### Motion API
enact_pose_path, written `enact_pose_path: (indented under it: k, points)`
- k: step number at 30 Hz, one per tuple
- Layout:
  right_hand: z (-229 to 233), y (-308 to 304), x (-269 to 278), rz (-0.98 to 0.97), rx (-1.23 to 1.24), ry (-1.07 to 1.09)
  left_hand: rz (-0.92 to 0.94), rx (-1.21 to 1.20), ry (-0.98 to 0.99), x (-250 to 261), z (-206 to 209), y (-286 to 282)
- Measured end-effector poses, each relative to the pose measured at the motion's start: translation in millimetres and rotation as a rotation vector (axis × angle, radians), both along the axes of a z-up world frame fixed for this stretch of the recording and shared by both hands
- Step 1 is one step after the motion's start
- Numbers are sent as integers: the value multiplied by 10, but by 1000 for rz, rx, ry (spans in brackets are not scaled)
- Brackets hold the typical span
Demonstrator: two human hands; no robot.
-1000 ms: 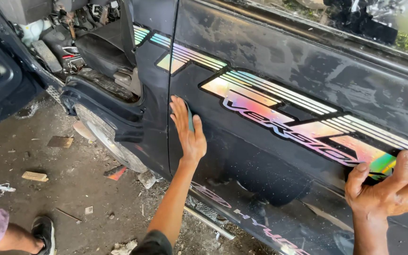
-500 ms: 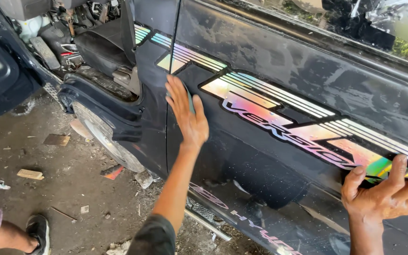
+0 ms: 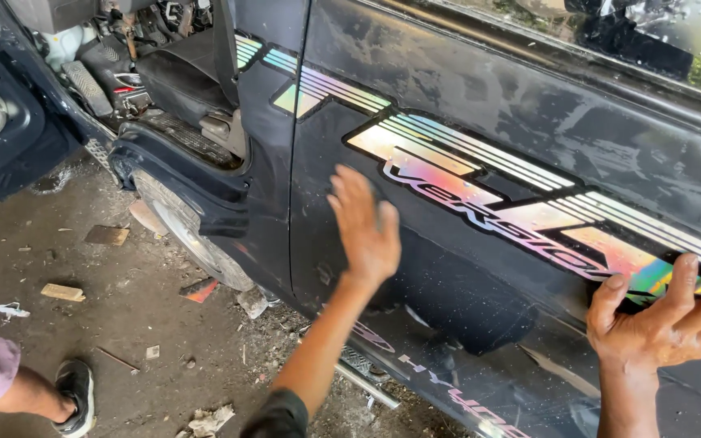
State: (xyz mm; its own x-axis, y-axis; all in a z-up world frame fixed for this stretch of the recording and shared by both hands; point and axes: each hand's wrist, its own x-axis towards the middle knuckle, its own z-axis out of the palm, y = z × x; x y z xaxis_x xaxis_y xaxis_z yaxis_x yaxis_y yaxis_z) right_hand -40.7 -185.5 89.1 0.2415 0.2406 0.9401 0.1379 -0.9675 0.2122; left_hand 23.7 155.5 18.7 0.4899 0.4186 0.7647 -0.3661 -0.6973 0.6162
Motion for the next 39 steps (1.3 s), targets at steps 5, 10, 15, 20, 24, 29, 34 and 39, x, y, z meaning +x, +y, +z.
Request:
enact_pose_path:
  k: [5,10,15,20,24,29,34,39]
  points:
    - [-8,-37,-2,-28,-16,4,38,-283,28,68,363,208]
    - [-41,-82,23,49,31,49,63,108,5,-32,-449,-537]
    - [-22,-78,4,-54,-49,20,54,-401,2,141,181,181]
    - [-33,-89,-14,25,-9,54,-2,-319,62,52,-296,-413]
    - [-19,-91,25,-13,-66,-1,101,-298,50,266,44,261]
    - [-13,-19,-8,1,-18,6,138,-197,56,60,78,-33]
    - [22,18,-46,3,-35,13,86,-15,56,90,227,365]
    - [13,11,-45,3,-30,11,73,-62,19,74,77,-15]
